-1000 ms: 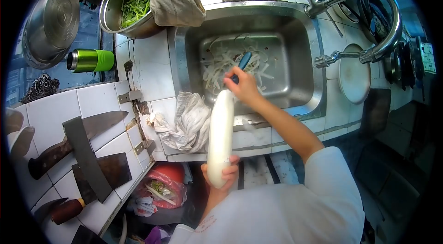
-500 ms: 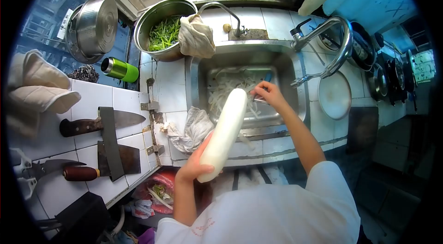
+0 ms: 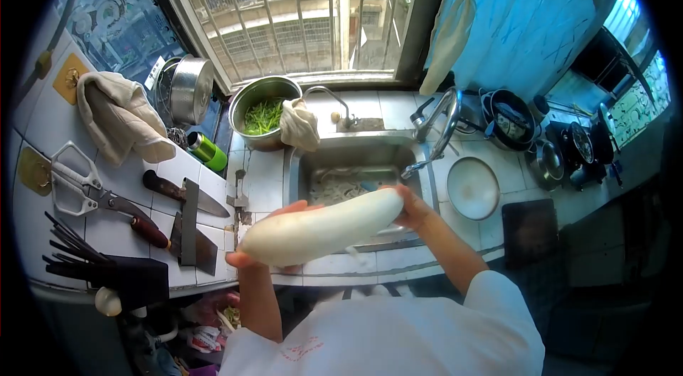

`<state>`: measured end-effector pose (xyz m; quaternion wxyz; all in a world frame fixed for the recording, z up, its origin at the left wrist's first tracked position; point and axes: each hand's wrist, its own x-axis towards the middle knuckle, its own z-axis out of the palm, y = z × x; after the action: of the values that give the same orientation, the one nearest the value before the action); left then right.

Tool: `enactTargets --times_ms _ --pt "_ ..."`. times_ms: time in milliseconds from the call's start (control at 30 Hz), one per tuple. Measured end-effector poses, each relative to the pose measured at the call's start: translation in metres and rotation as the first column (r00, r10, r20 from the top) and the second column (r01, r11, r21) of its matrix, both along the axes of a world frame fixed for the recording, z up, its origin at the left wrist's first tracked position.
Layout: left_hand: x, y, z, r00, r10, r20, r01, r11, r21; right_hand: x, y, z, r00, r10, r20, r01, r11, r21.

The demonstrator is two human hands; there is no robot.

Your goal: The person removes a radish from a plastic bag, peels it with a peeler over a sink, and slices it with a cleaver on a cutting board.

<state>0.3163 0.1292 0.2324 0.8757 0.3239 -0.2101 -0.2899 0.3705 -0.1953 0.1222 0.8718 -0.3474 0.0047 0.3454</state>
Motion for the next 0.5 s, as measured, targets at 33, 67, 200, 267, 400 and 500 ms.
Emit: enactTargets --times_ms 33,67,200,267,400,500 --pt "0.0 -0.014 0.015 0.988 0.121 0.097 -0.123 0.992 0.022 -0.003 0.007 0.007 0.998 0.066 -0.01 -0.065 0.993 0.097" --pt "0.001 -0.03 0.018 0.922 0.291 0.256 -0.338 0.926 0.166 -0.011 0.013 0.011 0.998 -0.002 -0.064 0.006 0.999 0.053" --pt "0.024 -0.075 -0.013 0.658 0.673 0.338 -0.737 0.667 0.109 -0.038 0.041 0.058 0.972 -0.164 -0.168 0.166 0.986 -0.003" --pt "0.035 -0.089 -0.021 0.584 0.737 0.341 -0.768 0.638 -0.063 -0.041 0.042 0.053 0.989 -0.12 -0.088 0.121 0.993 0.014" --pt "0.046 -0.106 -0.014 0.726 0.686 0.042 -0.657 0.711 -0.252 -0.049 0.034 0.071 0.984 -0.173 -0.043 0.172 0.984 -0.037" --pt "0.043 -0.101 -0.02 0.767 0.636 -0.089 -0.638 0.741 -0.21 -0.05 0.016 0.074 0.942 -0.167 0.292 0.275 0.882 -0.384"
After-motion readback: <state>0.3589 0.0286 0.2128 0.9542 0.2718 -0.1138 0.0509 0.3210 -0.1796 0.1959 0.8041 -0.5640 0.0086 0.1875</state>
